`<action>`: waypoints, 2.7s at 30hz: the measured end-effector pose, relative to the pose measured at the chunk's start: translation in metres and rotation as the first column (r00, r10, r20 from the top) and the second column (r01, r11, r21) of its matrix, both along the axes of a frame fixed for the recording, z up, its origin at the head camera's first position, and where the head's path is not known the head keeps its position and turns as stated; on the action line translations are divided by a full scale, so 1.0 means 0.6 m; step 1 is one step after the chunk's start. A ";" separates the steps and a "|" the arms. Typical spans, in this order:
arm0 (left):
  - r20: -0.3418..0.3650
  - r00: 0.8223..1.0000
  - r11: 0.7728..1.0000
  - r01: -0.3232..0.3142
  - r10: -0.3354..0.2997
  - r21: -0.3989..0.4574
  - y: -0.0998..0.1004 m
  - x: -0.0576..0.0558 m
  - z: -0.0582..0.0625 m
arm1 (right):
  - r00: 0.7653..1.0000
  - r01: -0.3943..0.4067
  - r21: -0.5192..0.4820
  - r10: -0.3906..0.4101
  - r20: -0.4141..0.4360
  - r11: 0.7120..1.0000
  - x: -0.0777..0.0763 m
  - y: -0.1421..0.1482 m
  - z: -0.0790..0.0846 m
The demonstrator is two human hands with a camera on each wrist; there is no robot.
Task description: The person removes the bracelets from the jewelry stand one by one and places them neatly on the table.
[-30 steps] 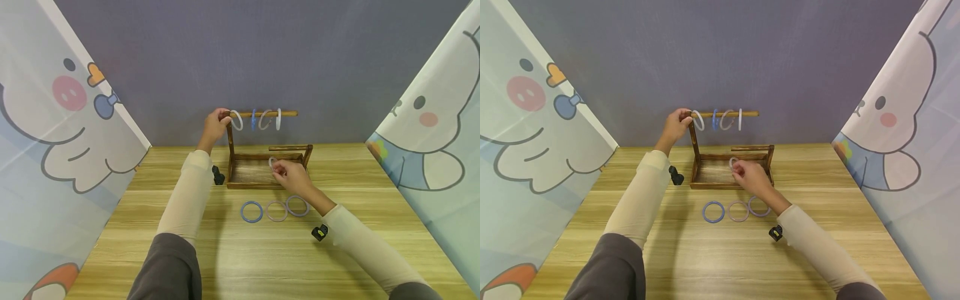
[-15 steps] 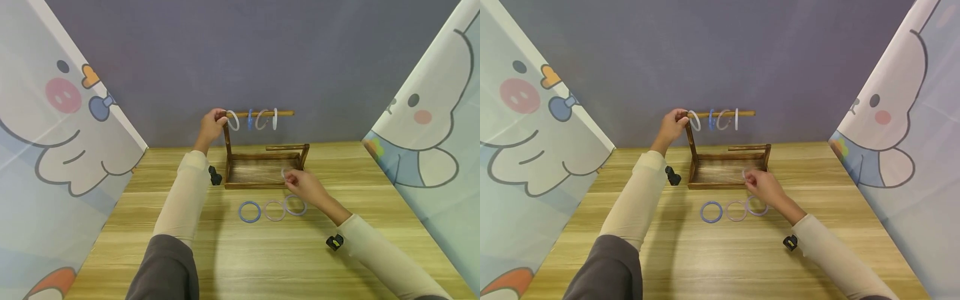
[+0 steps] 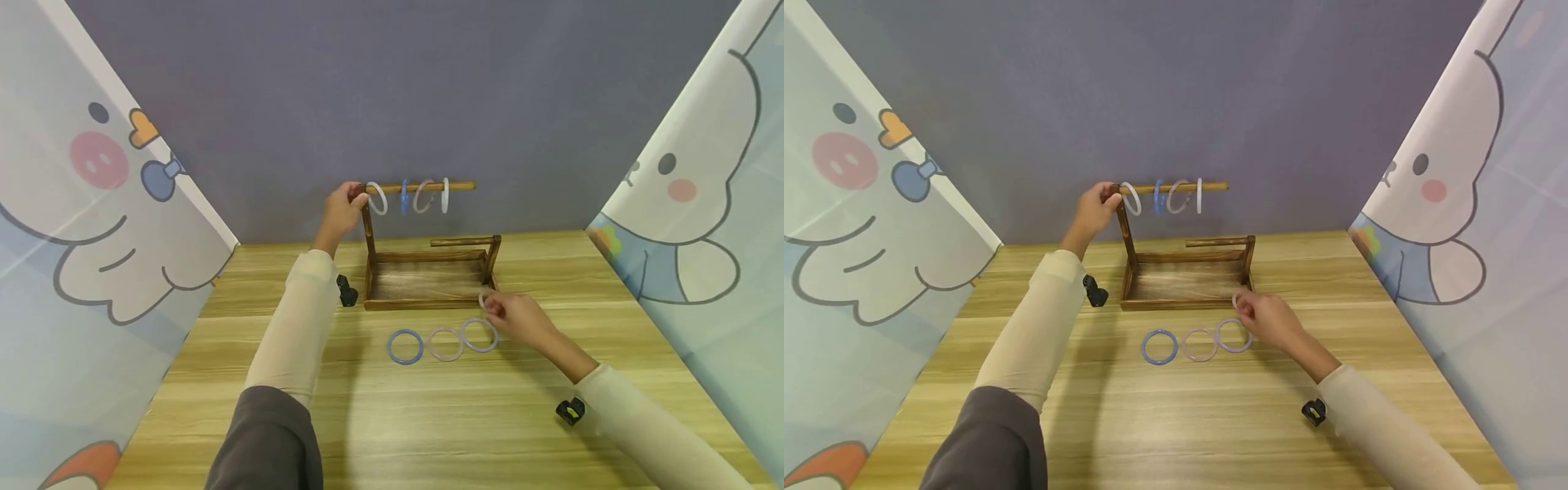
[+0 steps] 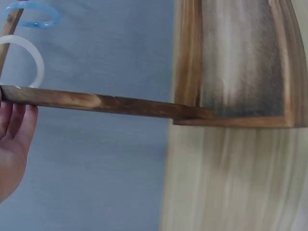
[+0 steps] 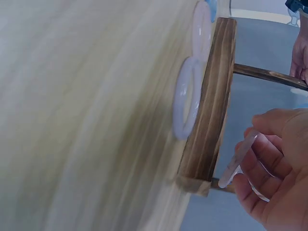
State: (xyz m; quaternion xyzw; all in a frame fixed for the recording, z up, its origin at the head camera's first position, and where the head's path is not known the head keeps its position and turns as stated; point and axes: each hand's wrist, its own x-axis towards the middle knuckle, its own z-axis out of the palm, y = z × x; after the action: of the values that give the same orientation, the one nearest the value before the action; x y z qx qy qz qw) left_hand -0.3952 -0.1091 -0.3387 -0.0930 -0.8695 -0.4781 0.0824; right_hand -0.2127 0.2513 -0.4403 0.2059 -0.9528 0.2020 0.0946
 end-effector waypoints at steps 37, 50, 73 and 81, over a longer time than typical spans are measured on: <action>0.064 0.998 0.994 -0.005 0.012 -0.107 0.014 -0.001 -0.092 | 0.992 -0.025 0.111 0.011 0.128 0.994 0.030 0.059 -0.052; 0.064 0.998 0.998 -0.014 0.018 -0.060 0.007 -0.003 -0.101 | 0.966 -0.067 0.113 0.037 0.254 0.991 0.013 0.059 -0.049; 0.066 0.997 0.995 -0.028 0.034 -0.091 0.016 -0.004 -0.093 | 0.964 -0.045 0.051 0.030 0.266 0.998 -0.006 0.067 -0.020; 0.070 0.997 0.997 -0.022 0.027 -0.072 0.015 -0.007 -0.096 | 0.983 -0.030 0.009 0.028 0.184 0.999 -0.022 0.051 0.002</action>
State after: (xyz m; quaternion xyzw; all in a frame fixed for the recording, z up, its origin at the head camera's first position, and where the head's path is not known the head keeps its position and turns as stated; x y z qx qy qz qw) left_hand -0.3992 -0.1002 -0.3962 -0.0685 -0.8893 -0.4489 0.0541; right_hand -0.2260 0.2821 -0.4390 0.2009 -0.9556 0.2158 0.0021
